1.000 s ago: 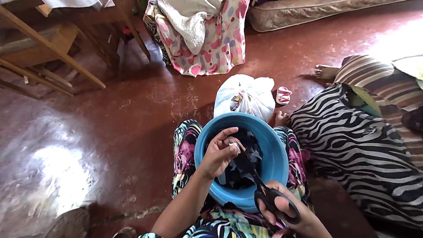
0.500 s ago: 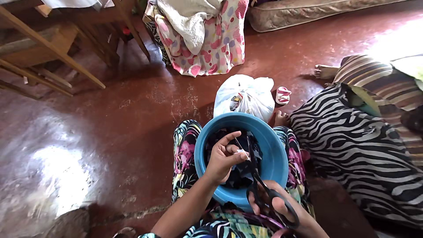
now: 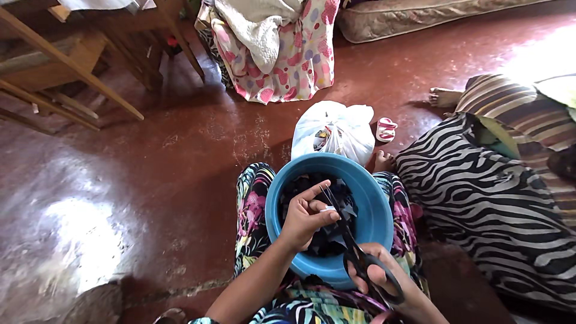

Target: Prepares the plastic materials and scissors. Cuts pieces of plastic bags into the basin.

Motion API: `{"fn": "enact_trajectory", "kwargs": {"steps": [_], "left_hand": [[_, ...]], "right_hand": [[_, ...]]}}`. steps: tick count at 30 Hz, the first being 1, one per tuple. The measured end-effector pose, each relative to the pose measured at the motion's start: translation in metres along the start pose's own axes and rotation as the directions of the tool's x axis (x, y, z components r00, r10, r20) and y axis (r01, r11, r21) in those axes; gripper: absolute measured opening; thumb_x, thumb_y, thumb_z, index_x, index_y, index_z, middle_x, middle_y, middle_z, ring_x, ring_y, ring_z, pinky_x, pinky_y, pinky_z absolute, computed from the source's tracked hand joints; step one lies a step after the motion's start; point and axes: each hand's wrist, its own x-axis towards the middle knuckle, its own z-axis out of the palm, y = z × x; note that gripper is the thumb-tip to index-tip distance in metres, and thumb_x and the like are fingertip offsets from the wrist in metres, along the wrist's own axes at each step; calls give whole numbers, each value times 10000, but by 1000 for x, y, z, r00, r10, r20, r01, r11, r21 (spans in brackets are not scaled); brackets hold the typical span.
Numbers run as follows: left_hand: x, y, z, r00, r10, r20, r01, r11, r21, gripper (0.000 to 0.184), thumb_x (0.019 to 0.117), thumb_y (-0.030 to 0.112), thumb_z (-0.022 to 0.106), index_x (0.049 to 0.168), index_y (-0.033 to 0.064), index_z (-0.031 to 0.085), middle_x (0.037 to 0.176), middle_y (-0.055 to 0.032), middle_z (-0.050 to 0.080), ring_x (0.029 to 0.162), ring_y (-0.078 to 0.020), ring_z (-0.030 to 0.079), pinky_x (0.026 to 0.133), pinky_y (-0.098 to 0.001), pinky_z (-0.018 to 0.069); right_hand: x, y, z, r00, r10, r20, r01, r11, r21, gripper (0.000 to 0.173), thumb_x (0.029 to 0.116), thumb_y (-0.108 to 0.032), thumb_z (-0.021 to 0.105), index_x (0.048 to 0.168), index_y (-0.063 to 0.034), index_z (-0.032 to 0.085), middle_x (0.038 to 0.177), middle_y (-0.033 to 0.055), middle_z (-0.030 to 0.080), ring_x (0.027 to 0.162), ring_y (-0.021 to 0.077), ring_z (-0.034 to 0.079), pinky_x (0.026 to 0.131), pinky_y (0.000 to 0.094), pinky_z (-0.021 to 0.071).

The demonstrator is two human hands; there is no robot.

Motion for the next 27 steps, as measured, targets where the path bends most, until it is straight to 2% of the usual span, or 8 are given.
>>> {"fn": "enact_trajectory", "kwargs": {"steps": [6,12,16,18,20,23,25,27], "left_hand": [[-1,0,0,998,-9,64,8,1000,11,736,764,-24,775,1403,-118,422,683,158,678,627,13,656,725,-210,586],[0,2,-9,994,-12,104,0,993,116,731,771,-4,785,1403,-117,436,730,144,703,662,-11,682,748,-253,611],[0,10,-14,990,-88,110,45,937,345,612,804,-54,729,1367,-116,498,768,80,725,673,-7,679,705,-203,587],[6,21,-16,982,-158,101,59,772,633,468,871,-4,725,1310,-93,590,889,-11,732,758,-16,676,757,-193,572],[12,27,-19,976,-184,118,-10,500,866,357,944,98,695,1266,-54,668,1101,-138,733,961,-109,695,905,-261,547],[20,31,-18,965,-191,178,-135,218,967,266,991,120,639,1187,-34,728,1318,-231,654,1261,-292,622,1092,-393,465],[24,27,-17,945,-249,213,-197,88,976,226,999,92,608,1121,-37,748,1238,-240,684,1213,-349,640,1068,-455,476],[28,22,-10,859,-486,160,-208,-45,977,240,1017,93,577,1139,-38,737,1171,-254,696,1174,-409,641,1033,-557,471]], "right_hand": [[0,-1,-3,998,30,58,-29,999,-12,471,898,-654,624,947,-197,728,790,-100,716,696,-30,659,650,130,533],[-1,0,0,999,31,-29,-30,999,12,335,896,-540,706,883,-208,749,725,-121,708,616,-60,637,580,111,524],[-2,-1,0,992,-15,-125,17,1000,21,337,900,-550,692,919,-222,765,745,-105,725,626,-35,656,593,128,542],[-3,-5,-2,982,-18,-188,21,1000,17,357,886,-574,693,929,-229,770,775,-88,741,649,-14,675,606,141,556],[-5,-5,-5,978,-28,-207,28,1000,-5,382,885,-599,678,942,-231,764,798,-81,746,667,-9,676,611,137,547],[-9,-4,-8,976,-40,-215,35,999,-27,412,887,-625,658,948,-229,757,811,-77,745,682,-13,670,614,127,528],[-11,-2,-10,975,-49,-216,45,999,-24,410,893,-621,653,949,-228,755,814,-74,746,692,-12,674,617,127,530],[-13,-1,-13,973,-65,-221,61,998,-22,411,902,-612,649,954,-219,755,818,-73,744,694,-8,675,618,130,534]]}}
